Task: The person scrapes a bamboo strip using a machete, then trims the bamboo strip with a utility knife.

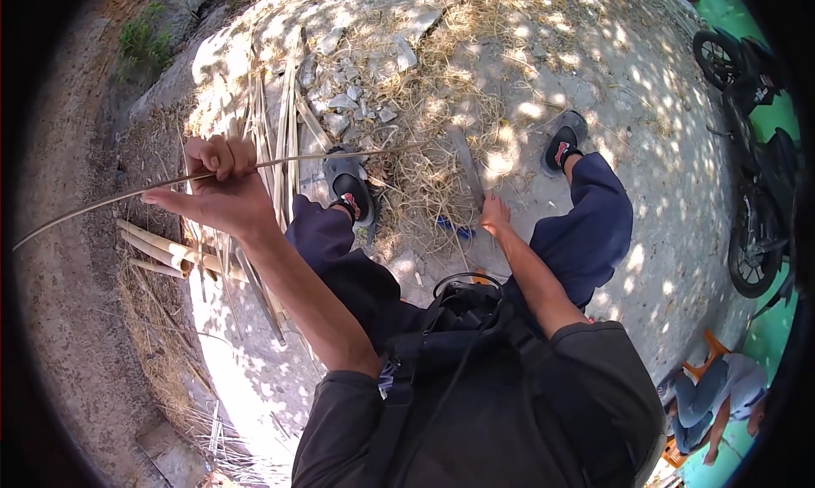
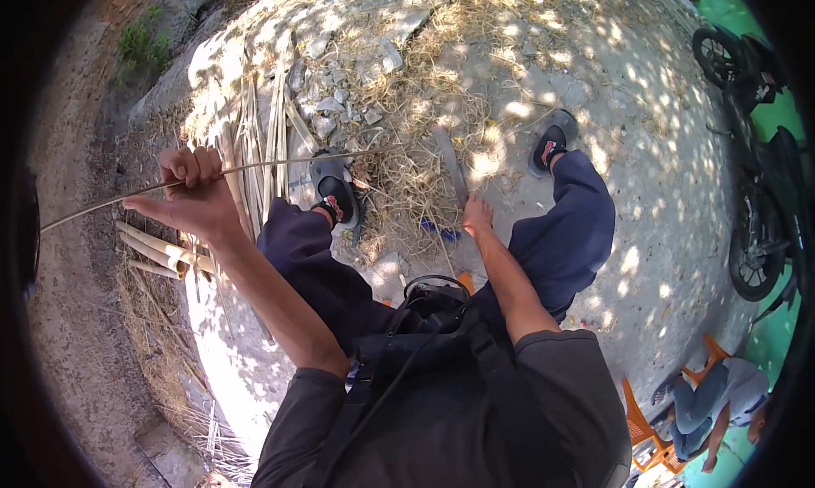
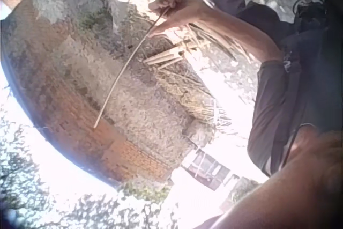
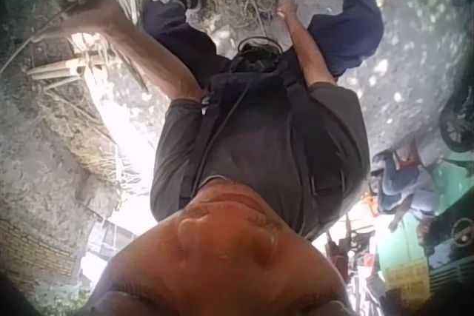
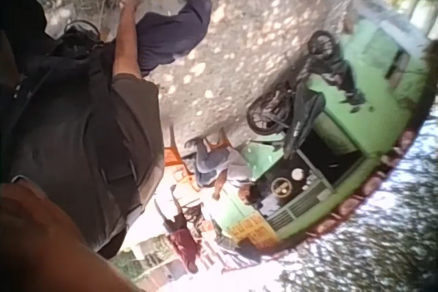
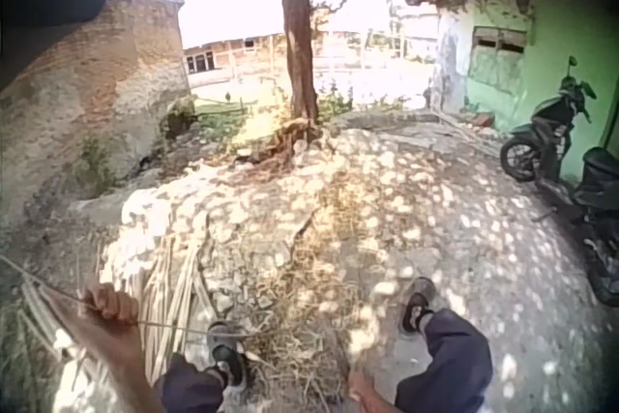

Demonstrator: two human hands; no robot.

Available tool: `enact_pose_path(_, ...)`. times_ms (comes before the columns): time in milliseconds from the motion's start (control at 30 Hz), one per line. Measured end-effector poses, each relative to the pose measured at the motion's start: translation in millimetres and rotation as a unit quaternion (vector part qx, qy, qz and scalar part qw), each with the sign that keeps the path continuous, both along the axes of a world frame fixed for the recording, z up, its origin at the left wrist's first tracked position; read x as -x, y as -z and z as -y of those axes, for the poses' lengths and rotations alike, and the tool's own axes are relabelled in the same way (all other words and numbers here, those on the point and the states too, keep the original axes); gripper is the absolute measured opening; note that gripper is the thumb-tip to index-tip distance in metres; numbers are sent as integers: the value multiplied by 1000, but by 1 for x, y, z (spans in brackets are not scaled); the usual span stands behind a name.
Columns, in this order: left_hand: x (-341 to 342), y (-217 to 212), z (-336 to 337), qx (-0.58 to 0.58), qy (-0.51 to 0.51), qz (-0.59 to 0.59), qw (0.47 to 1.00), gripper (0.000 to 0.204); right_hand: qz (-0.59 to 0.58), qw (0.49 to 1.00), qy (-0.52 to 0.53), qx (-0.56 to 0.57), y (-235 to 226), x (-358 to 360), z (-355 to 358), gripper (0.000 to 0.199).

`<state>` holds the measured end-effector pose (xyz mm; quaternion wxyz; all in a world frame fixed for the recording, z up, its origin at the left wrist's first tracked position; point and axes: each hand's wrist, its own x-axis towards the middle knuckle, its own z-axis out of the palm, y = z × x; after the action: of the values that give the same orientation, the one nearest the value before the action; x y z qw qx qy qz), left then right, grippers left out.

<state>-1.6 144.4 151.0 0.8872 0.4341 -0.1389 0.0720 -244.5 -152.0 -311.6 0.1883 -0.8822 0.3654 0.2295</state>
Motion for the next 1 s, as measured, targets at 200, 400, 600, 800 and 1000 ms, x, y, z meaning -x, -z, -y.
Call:
enact_pose_path(200,-1,-2,-4,10,-26,2,1000,83,10,998,-47,-46,29,5,-18,39)
enact_pose_path(400,-3,2,-1,12,13,17,1000,85,-14,976,-161,-143,46,11,-39,24)
enact_pose_path(600,0,-2,8,-5,-20,1,1000,82,-8,976,-144,-160,32,8,-54,32)
enact_pose_path(800,-1,-1,11,5,-1,4,1000,81,14,989,-108,-105,31,13,-63,44)
enact_pose_path(1000,0,-3,7,26,4,-20,999,80,17,991,-130,-12,45,6,-67,43)
